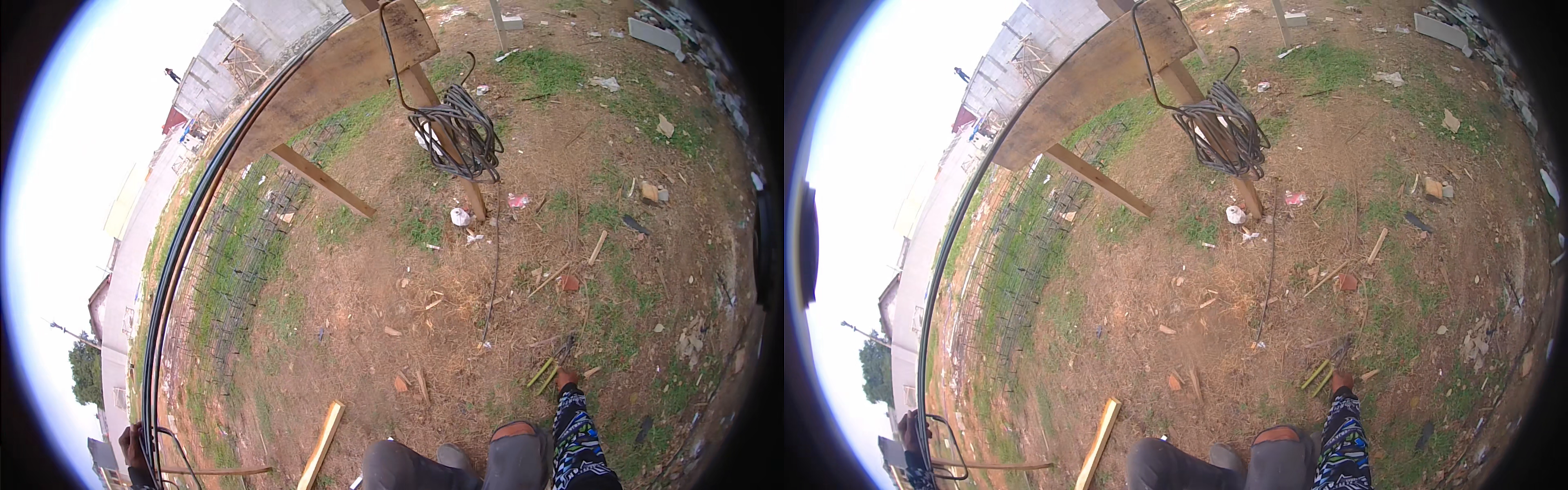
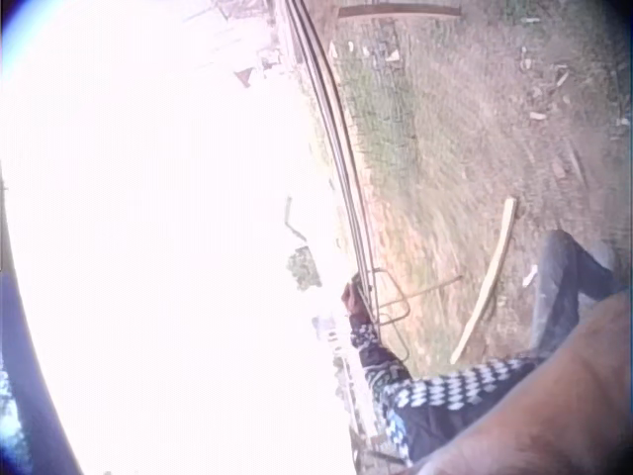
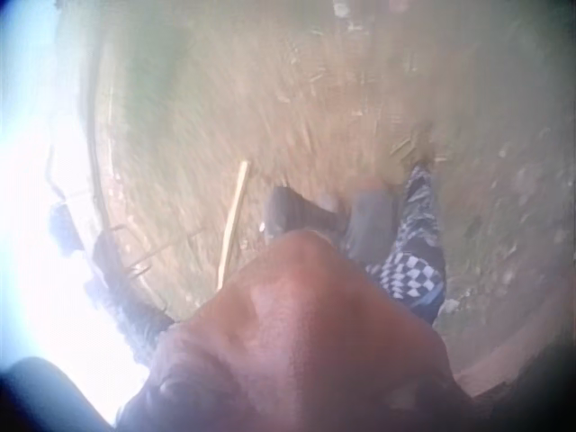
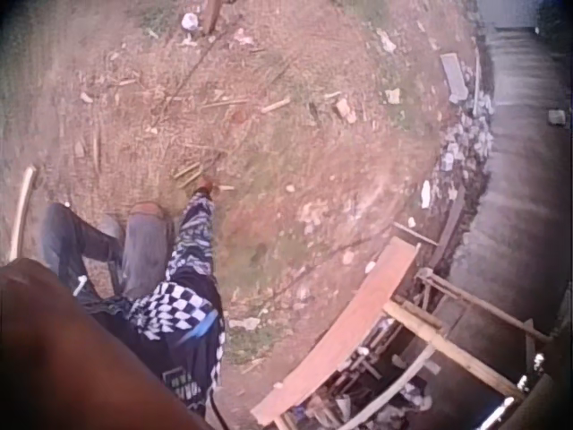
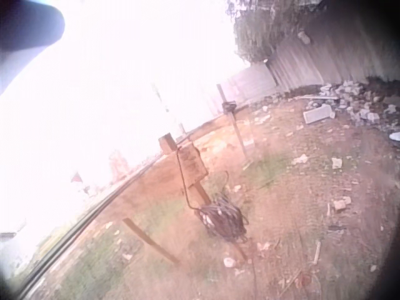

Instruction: The person assembles a rebar cage by tying intersecting steel bars with wire using pliers. They repeatedly position the bars, wrap wire around intersections, and twist the wire to secure the structure.

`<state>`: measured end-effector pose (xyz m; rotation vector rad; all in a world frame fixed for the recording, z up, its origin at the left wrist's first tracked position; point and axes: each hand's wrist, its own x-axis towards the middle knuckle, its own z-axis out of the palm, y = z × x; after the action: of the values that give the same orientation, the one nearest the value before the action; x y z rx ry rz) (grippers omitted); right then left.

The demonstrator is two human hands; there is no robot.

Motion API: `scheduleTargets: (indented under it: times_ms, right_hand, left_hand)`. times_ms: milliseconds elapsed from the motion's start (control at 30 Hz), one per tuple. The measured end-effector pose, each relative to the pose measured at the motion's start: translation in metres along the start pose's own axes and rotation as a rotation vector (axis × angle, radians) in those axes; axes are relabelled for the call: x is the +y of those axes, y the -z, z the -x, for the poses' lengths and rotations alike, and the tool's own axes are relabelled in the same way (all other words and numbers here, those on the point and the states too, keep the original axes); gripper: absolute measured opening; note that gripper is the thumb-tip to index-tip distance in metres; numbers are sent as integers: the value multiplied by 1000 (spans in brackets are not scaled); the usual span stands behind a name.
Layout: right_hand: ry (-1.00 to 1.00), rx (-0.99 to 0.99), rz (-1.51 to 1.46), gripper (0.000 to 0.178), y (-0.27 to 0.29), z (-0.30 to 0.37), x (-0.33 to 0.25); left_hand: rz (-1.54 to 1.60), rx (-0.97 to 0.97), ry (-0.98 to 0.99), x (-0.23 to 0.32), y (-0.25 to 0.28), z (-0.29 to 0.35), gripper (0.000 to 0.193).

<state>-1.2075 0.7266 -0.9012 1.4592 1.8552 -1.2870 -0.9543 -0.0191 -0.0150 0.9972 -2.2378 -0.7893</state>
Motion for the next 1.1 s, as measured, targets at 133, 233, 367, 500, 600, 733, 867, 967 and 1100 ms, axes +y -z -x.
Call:
scheduleTargets:
  times_ms: [133, 233, 367, 500, 600, 733, 867, 967, 1100]
  right_hand:
    - [23, -122, 428, 66, -1, 121, -68]
    - [-12, -25, 314, 64, -14, 118, -78]
    - [219, -39, 183, 43, 1, 128, -76]
    - [468, -16, 406, 42, 53, 190, -107]
    - [925, -30, 542, 32, 107, 289, -145]
    - [1184, -239, 574, 27, 196, 494, -252]
    - [1589, -246, 311, 24, 241, 665, -353]
    - [1854, -207, 138, 21, 241, 784, -419]
    - [1951, -318, 26, 23, 205, 888, -466]
  left_hand:
    - [-58, 19, 41, 0, 24, 27, 37]
    - [-56, -1, 21, -2, 24, 26, 37]
    - [-9, -50, 48, -9, 19, 21, 37]
    - [-125, -55, 9, -5, 27, 24, 38]
    - [-63, -108, 23, 22, -3, 42, 37]
    - [41, -156, 156, 23, 0, 40, 37]
    - [112, -216, 223, 14, 2, 35, 36]
    - [203, -233, 269, 24, -8, 37, 37]
    - [243, -202, 283, 16, -5, 37, 39]
